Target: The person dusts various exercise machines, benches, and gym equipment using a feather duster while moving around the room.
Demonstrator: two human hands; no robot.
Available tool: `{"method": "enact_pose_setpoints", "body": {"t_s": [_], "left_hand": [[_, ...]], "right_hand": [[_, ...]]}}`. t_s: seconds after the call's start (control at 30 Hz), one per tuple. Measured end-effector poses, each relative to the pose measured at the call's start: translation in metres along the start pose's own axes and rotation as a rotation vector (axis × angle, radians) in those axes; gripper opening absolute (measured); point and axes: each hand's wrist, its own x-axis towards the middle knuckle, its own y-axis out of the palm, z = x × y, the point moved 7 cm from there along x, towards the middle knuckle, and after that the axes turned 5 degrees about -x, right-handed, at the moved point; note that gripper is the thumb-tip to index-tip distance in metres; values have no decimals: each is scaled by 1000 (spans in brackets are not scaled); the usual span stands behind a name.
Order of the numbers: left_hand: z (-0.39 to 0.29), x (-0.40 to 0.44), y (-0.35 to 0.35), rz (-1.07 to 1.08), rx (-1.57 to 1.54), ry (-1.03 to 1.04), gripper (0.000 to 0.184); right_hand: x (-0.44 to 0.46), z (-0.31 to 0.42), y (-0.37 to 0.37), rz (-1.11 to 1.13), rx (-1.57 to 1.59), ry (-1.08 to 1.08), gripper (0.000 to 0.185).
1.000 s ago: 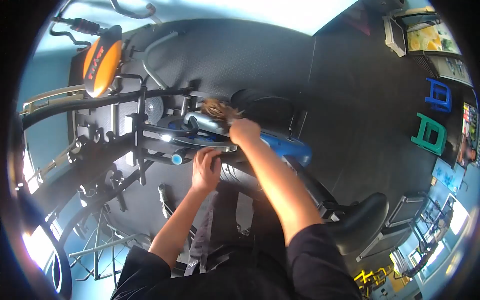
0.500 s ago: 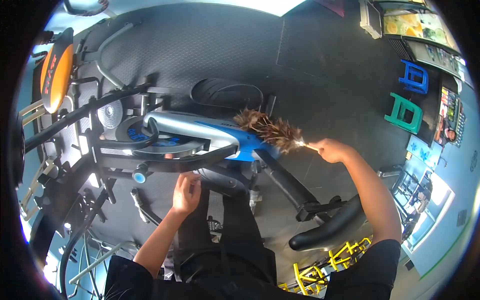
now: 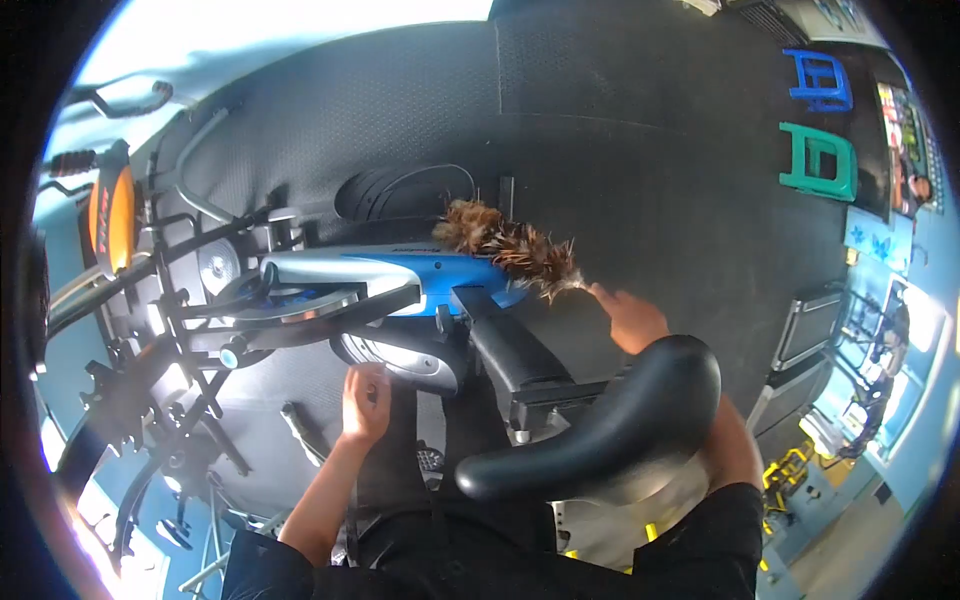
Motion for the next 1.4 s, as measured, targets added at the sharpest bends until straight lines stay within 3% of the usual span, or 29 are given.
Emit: {"method": "enact_pose_setpoints", "body": {"t_s": [0.07,0.13,0.2,0.33,0.4,0.5,0.63,0.67,0.7,0.77,0.93,1.03,1.07,1.13,1.17,1.23,1.33,1.4], "left_hand": [[-18,0,13,39,-16,-20,24],[-33,-2,26,67,18,57,25],[-34,-7,42,116,17,9,26],[-32,-12,65,220,21,-83,29],[-35,-19,71,404,182,-181,39],[-29,-43,76,648,546,438,46],[38,-58,39,693,434,-197,50],[45,-54,32,631,406,-25,51],[59,-59,22,630,347,14,50],[58,-65,2,574,283,130,49],[99,-95,-61,528,278,105,50],[119,-119,-97,477,239,85,48],[122,-124,-106,450,219,99,48],[133,-135,-118,435,201,42,47],[139,-140,-124,441,193,-13,46],[147,-148,-129,439,200,-57,46],[159,-158,-135,440,204,-90,47],[165,-161,-137,426,193,-78,47]], "right_hand": [[-2,-9,26,-79,-45,42,50],[-2,-52,68,-194,-56,288,50],[-17,-77,88,-273,-6,307,50],[-57,-14,141,-534,108,328,50],[-70,14,158,-639,160,349,51],[-93,53,181,-805,218,411,51],[-111,87,220,-1020,253,469,51],[-123,104,226,-1073,253,483,51],[-133,110,234,-1069,254,505,51],[-143,118,248,-408,686,475,48],[-239,164,259,-510,886,761,44],[-286,211,239,-576,961,653,44],[-293,219,222,-582,945,636,44],[-294,240,204,-341,719,687,43],[-285,243,198,-343,705,671,43],[-256,245,159,-542,383,561,36],[-199,263,69,-232,219,491,24],[-143,278,35,-76,45,357,27]]}}
